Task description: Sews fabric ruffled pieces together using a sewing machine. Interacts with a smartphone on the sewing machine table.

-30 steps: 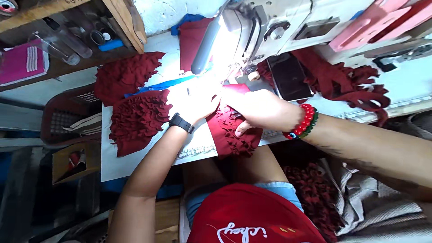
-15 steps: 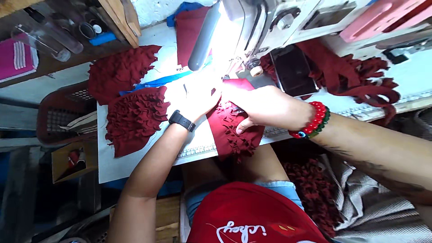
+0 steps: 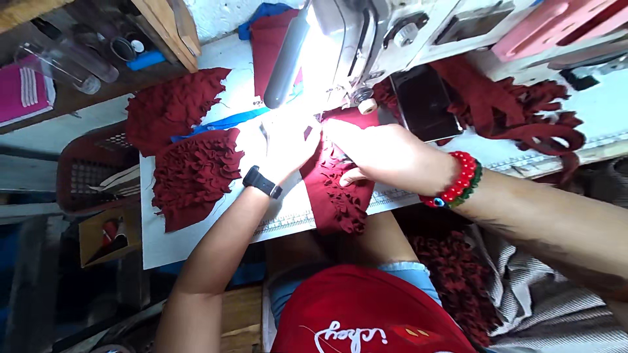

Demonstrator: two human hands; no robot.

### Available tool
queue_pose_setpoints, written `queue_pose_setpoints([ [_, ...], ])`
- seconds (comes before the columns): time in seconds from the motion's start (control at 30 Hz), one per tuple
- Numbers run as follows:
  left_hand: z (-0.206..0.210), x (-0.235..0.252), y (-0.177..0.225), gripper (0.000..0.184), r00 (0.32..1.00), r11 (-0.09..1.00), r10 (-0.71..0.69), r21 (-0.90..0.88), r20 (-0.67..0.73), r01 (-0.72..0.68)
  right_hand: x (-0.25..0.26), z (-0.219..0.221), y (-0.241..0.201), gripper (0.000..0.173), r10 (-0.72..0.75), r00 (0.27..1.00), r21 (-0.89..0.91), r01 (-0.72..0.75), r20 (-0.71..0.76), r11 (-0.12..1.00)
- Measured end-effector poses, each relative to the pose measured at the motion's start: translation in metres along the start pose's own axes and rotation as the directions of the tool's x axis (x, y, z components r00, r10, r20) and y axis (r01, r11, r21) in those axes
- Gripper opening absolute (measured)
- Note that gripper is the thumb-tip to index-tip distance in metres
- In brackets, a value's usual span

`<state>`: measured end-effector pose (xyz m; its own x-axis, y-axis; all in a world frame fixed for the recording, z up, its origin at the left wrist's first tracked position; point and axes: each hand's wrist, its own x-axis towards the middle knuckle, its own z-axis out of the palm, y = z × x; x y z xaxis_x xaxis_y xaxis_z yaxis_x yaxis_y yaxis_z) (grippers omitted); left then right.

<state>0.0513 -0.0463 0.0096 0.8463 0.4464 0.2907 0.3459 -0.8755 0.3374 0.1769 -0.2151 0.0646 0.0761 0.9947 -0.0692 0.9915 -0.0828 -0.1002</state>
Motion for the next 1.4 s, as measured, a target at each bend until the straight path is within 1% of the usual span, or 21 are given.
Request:
queue_pose_setpoints([
  [0.03,0.001,-0.004,0.003,0.029,1.0,1.0,-0.003,-0.031,0.011,0.003,-0.001,0.0,-0.002,0.091,-0.008,1.0,0.018,0.008,-0.019,1.0],
  [0.1,0.007,-0.008,0.002,0.033,0.999,1.0,-0.003,-0.024,0.049,0.004,-0.002,0.001,-0.002,0.097,-0.049,0.998,0.051,0.052,-0.044,0.997],
  [0.13,0.009,-0.009,0.001,0.034,0.997,1.0,-0.01,-0.019,0.074,0.011,0.0,0.001,-0.001,0.097,-0.074,0.996,0.055,0.076,-0.043,0.996],
  [0.17,0.01,-0.008,-0.001,0.033,0.998,1.0,0.0,-0.024,0.066,0.002,0.003,-0.002,0.0,0.096,-0.084,0.996,0.025,0.084,-0.003,0.996],
  [0.2,0.011,-0.007,-0.002,0.032,0.999,1.0,0.01,-0.027,0.052,-0.009,0.007,-0.004,0.001,0.092,-0.084,0.996,-0.001,0.084,0.029,0.996],
  [0.27,0.01,-0.007,-0.002,0.029,0.999,0.999,0.023,-0.042,0.03,-0.022,0.01,-0.005,0.003,0.075,-0.078,0.994,-0.028,0.081,0.076,0.996],
  [0.33,0.01,-0.008,-0.002,0.028,1.0,0.998,0.014,-0.06,0.02,-0.012,0.009,-0.003,0.006,0.07,-0.094,0.994,-0.006,0.095,0.062,0.995],
  [0.43,0.011,-0.006,-0.003,0.027,1.0,0.997,0.005,-0.083,0.004,-0.005,0.009,-0.002,0.007,0.073,-0.094,0.994,-0.018,0.095,0.05,0.995],
  [0.5,0.009,-0.004,-0.001,0.028,1.0,0.996,-0.014,-0.083,0.02,0.016,0.012,-0.006,0.003,0.076,-0.056,0.992,-0.052,0.062,0.115,0.997],
  [0.57,0.007,-0.002,0.001,0.029,0.998,0.997,-0.051,-0.062,0.039,0.054,0.016,-0.006,0.003,0.078,-0.033,0.988,-0.062,0.043,0.148,0.997],
  [0.67,0.007,0.001,0.0,0.031,0.995,0.995,-0.084,-0.055,0.054,0.087,0.02,-0.004,0.006,0.077,-0.025,0.988,-0.061,0.035,0.155,0.998],
  [0.73,0.007,0.004,0.0,0.034,0.991,0.993,-0.119,-0.019,0.058,0.12,0.025,-0.001,0.01,0.081,-0.017,0.986,-0.075,0.03,0.163,0.997],
  [0.77,0.009,0.005,-0.002,0.033,0.991,0.992,-0.126,0.0,0.045,0.126,0.028,-0.001,0.011,0.084,-0.008,0.985,-0.082,0.022,0.171,0.996],
  [0.83,0.009,0.01,-0.004,0.03,0.991,0.992,-0.13,0.0,0.022,0.13,0.031,-0.001,0.015,0.085,-0.006,0.988,-0.089,0.021,0.157,0.996],
  [0.93,0.007,0.012,-0.008,0.029,0.995,0.994,-0.097,-0.046,0.022,0.097,0.031,0.0,0.016,0.076,0.006,0.988,-0.089,0.008,0.154,0.996],
  [1.0,0.009,0.009,-0.011,0.028,0.998,0.997,-0.058,-0.061,-0.034,0.056,0.024,0.003,0.012,0.063,-0.008,0.995,-0.12,0.02,0.099,0.993],
  [1.07,0.012,0.002,-0.011,0.027,0.993,0.996,-0.052,-0.084,-0.105,0.043,0.016,0.004,0.01,0.057,-0.009,0.998,-0.094,0.015,0.062,0.996],
  [1.13,0.009,-0.004,-0.008,0.025,0.989,0.993,-0.053,-0.109,-0.14,0.038,0.01,0.007,0.012,0.053,-0.006,0.999,-0.029,0.007,0.034,1.0],
  [1.27,-0.007,-0.016,0.008,0.028,0.983,0.986,-0.13,-0.121,-0.129,0.115,0.005,0.009,0.014,0.064,0.01,1.0,0.034,-0.01,-0.006,0.999],
  [1.37,-0.016,-0.025,0.022,0.026,0.969,0.975,-0.162,-0.179,-0.185,0.129,-0.003,0.012,0.012,0.056,0.002,0.996,0.073,0.005,-0.092,0.997],
  [1.4,-0.017,-0.028,0.027,0.025,0.963,0.969,-0.173,-0.208,-0.204,0.13,-0.004,0.013,0.012,0.057,0.004,0.995,0.071,0.003,-0.1,0.997],
])
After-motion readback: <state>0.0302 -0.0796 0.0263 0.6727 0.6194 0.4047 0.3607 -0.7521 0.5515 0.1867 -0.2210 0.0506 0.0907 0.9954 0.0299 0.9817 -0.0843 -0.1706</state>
